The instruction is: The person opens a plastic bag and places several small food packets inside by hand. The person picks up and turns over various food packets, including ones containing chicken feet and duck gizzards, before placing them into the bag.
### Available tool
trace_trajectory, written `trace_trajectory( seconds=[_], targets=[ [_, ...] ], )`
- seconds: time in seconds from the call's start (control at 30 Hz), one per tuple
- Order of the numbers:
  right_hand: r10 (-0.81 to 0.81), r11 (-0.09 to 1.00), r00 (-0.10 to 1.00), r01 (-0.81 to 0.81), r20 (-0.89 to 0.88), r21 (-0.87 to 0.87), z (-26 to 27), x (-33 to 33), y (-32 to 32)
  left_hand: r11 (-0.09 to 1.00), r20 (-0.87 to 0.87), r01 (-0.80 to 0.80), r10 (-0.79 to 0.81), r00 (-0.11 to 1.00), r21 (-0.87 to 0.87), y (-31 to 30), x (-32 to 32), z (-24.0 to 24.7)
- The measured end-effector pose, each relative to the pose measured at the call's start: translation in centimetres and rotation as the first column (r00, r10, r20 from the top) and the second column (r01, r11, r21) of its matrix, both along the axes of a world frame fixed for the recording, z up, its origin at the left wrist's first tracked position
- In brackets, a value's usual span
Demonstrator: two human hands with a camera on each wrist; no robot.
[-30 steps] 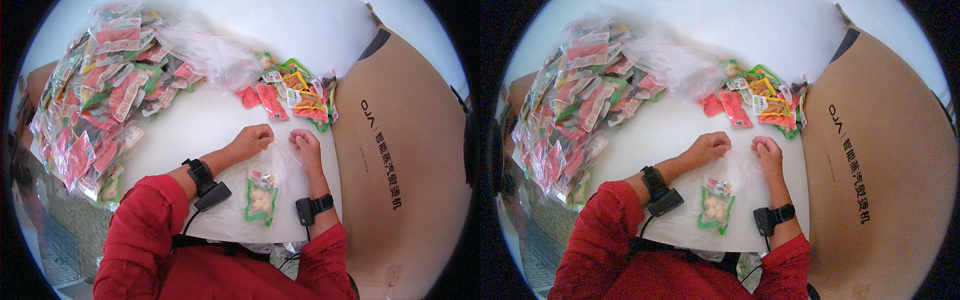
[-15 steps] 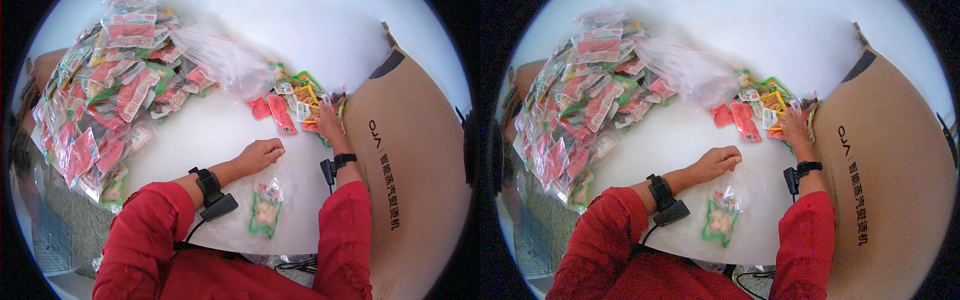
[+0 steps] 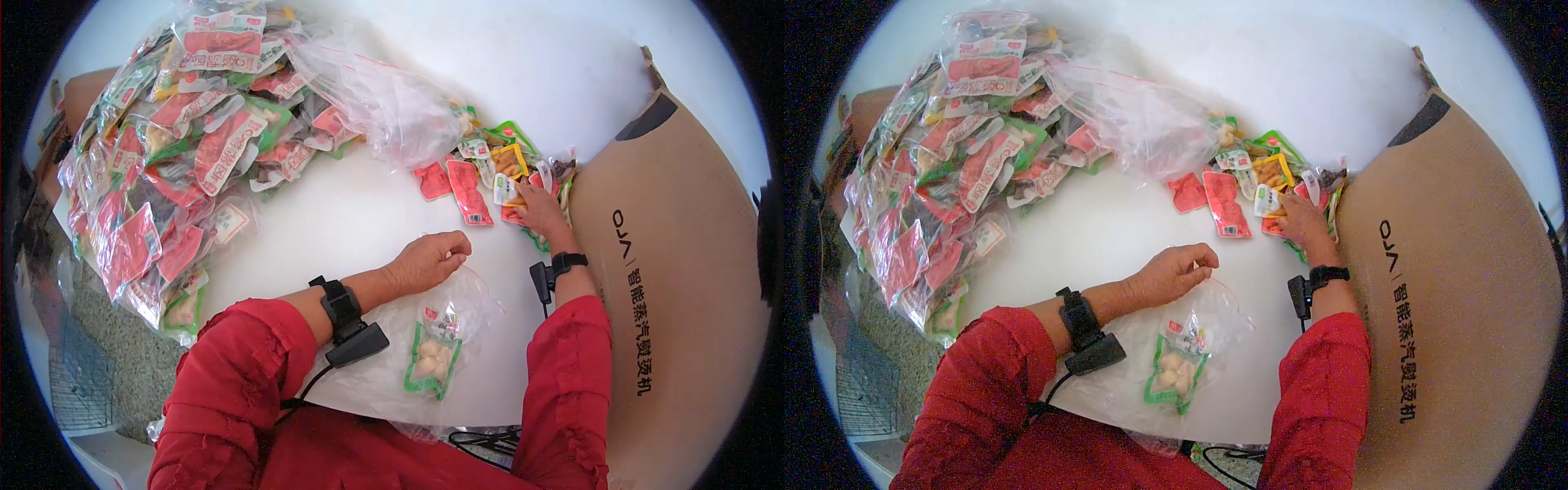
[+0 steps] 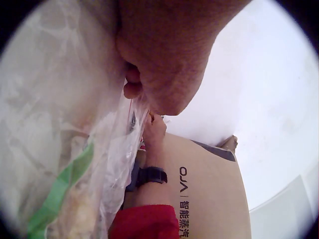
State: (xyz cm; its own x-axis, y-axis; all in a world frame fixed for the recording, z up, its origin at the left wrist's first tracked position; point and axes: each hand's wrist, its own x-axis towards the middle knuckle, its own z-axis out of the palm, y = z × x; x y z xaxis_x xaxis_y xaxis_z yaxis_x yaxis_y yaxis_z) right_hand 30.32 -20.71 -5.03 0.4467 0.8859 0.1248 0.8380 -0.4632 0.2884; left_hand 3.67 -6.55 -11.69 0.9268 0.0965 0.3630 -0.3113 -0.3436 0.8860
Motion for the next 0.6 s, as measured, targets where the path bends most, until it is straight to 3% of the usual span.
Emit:
trace_trajectory(
  seconds=[0.17,0.23,0.27,0.3,0.33,0.37,0.4,0.43,0.47,0.53,0.6],
  targets=[
    [-0.122,0.992,0.992,0.120,0.040,0.044,1.8,-3.2,0.5,1.000,0.020,-0.003,0.003,1.000,-0.006,0.0,0.2,-0.3],
    [-0.259,0.934,0.962,0.272,-0.083,0.232,3.4,-6.0,0.7,1.000,0.087,-0.012,0.014,0.996,-0.025,-0.1,0.5,-0.6],
    [-0.262,0.933,0.962,0.274,-0.080,0.232,3.3,-6.6,0.5,1.000,0.089,-0.009,0.011,0.996,-0.025,0.0,0.6,-0.7],
    [-0.046,0.835,0.928,0.239,-0.369,0.496,3.1,-7.2,0.2,0.990,0.052,-0.003,0.010,0.999,-0.141,-0.1,0.8,-0.8],
    [0.246,0.649,0.801,0.282,-0.546,0.706,2.9,-8.1,0.0,0.967,0.014,-0.003,0.007,1.000,-0.255,-0.1,0.8,-0.6],
    [0.521,0.534,0.436,0.504,-0.734,0.679,2.2,-9.4,0.0,0.967,0.013,-0.004,0.007,1.000,-0.256,-0.1,0.7,-0.4],
    [0.521,0.534,0.432,0.508,-0.737,0.676,1.6,-10.9,-0.1,0.925,-0.050,0.012,-0.033,0.998,-0.381,-0.1,0.3,0.2],
    [0.585,0.548,0.259,0.573,-0.769,0.610,1.1,-12.3,-0.3,0.867,-0.108,0.016,-0.081,0.991,-0.498,0.0,0.1,0.6],
    [0.637,0.568,0.079,0.624,-0.767,0.536,0.7,-13.5,-0.4,0.868,-0.114,0.013,-0.080,0.990,-0.496,0.1,0.0,1.0],
    [0.635,0.584,0.036,0.631,-0.772,0.510,-0.4,-15.8,-0.6,0.798,-0.141,0.040,-0.155,0.978,-0.602,0.1,-0.1,1.2],
    [0.634,0.597,-0.003,0.638,-0.773,0.487,-1.2,-17.2,-0.7,0.793,-0.127,0.088,-0.204,0.971,-0.603,0.2,-0.1,0.9]
  ],
)
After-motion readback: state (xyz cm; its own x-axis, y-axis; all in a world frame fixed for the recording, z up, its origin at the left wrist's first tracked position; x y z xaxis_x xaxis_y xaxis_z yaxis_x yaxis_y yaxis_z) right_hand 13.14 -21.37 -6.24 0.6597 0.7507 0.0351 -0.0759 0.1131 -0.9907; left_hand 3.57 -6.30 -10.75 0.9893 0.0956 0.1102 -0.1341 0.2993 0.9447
